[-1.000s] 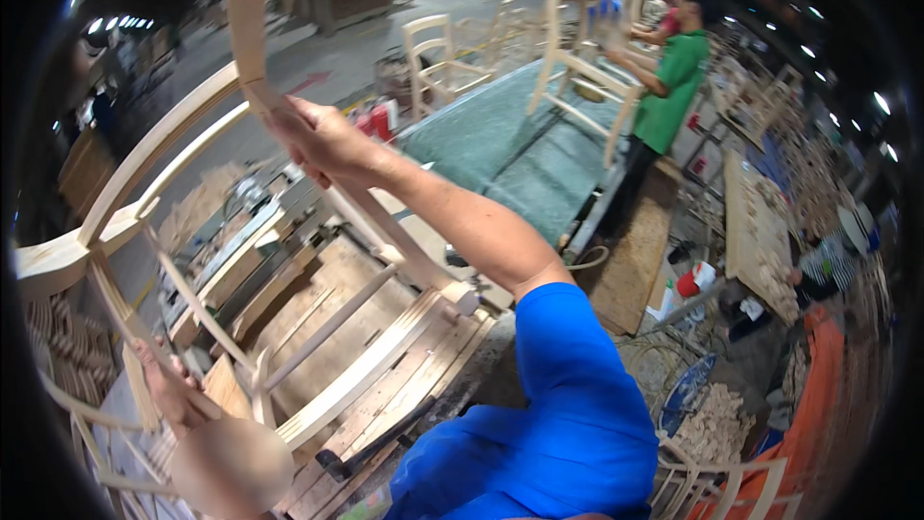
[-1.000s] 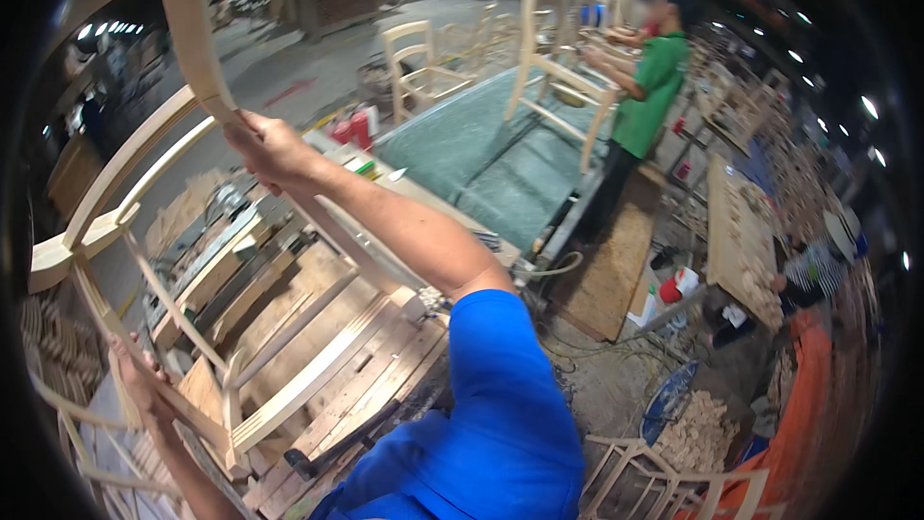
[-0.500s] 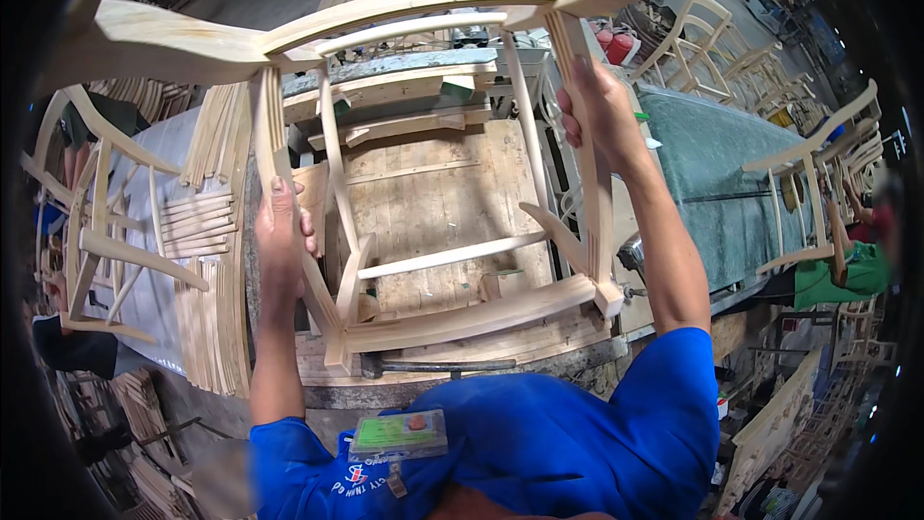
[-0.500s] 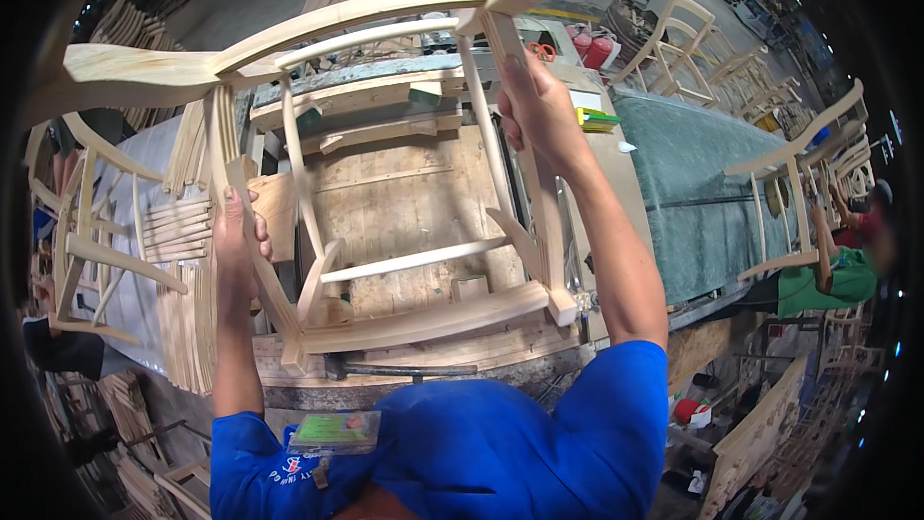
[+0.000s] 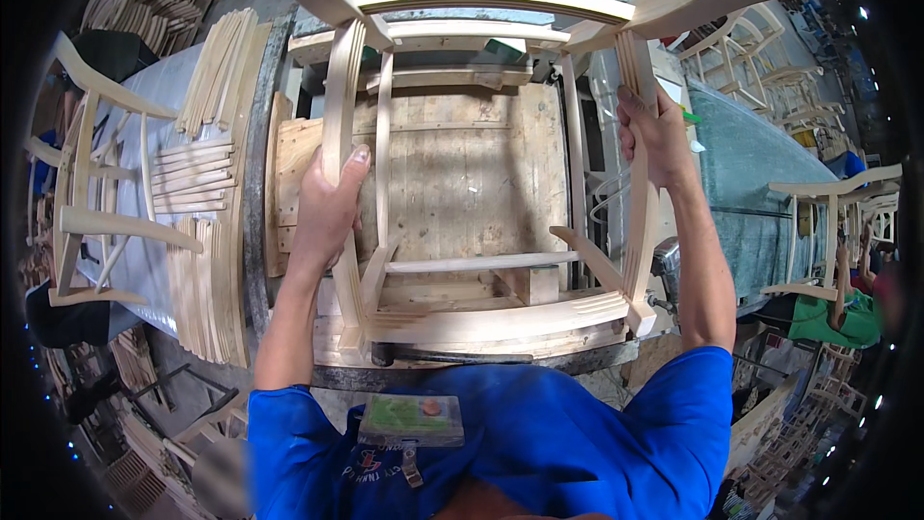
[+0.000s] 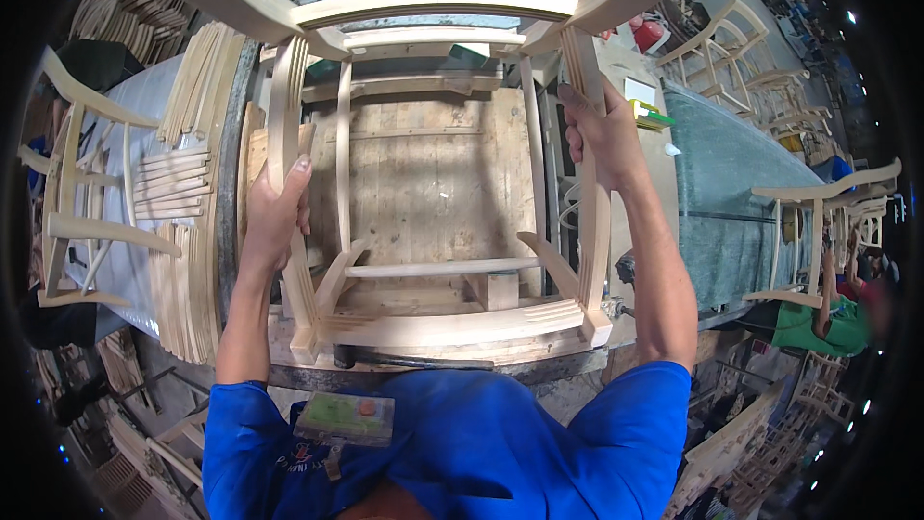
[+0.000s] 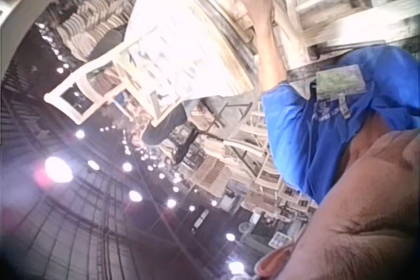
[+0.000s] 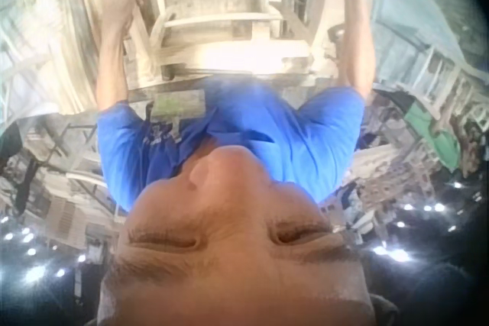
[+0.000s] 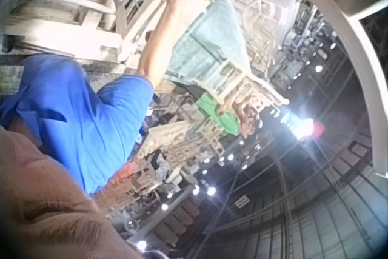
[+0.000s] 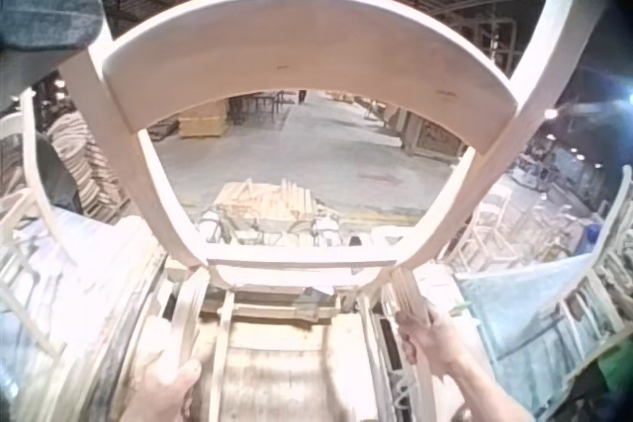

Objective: The person assembles wooden chair frames by aligning parts and using a nail gun to fasten them together. They handle multiple chair frames, positioning them on a workbench and securing joints with a pneumatic nailer.

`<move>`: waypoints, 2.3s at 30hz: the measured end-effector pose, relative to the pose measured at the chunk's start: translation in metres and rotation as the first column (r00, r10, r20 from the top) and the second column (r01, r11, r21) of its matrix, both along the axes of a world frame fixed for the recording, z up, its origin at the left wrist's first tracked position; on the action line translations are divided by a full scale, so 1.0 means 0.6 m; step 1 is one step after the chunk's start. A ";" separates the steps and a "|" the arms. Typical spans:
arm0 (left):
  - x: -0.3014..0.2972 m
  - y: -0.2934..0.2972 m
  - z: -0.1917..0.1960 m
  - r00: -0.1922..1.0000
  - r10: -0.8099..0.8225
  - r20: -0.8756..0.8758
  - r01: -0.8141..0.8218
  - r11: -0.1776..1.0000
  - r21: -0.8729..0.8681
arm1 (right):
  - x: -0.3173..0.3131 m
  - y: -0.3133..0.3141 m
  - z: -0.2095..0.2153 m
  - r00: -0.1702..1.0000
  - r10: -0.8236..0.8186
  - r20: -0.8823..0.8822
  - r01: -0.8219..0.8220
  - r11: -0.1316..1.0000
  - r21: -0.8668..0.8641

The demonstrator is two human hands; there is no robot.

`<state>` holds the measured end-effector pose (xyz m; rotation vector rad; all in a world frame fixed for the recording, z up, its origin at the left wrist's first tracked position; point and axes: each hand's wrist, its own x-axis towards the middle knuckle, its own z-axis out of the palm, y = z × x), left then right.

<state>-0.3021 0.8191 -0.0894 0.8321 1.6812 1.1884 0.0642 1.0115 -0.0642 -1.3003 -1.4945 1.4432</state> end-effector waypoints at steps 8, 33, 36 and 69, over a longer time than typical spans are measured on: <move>-0.022 0.055 -0.064 0.999 0.020 -0.046 -0.026 0.990 -0.137 | -0.014 0.062 -0.108 0.999 0.025 0.038 -0.021 0.995 -0.095; -0.143 0.162 -0.352 0.664 -0.167 -0.729 -0.098 0.947 -0.307 | -0.144 0.158 -0.461 0.991 0.087 0.103 -0.056 0.961 -0.270; -0.131 0.141 -0.332 0.388 -0.196 -0.901 -0.068 0.968 -0.240 | -0.115 0.063 -0.479 0.928 0.167 0.332 -0.150 0.986 -0.078; -0.140 0.000 -0.426 0.242 -0.257 -0.936 0.068 0.966 -0.248 | -0.095 -0.088 -0.460 0.919 0.169 0.358 -0.070 0.960 -0.273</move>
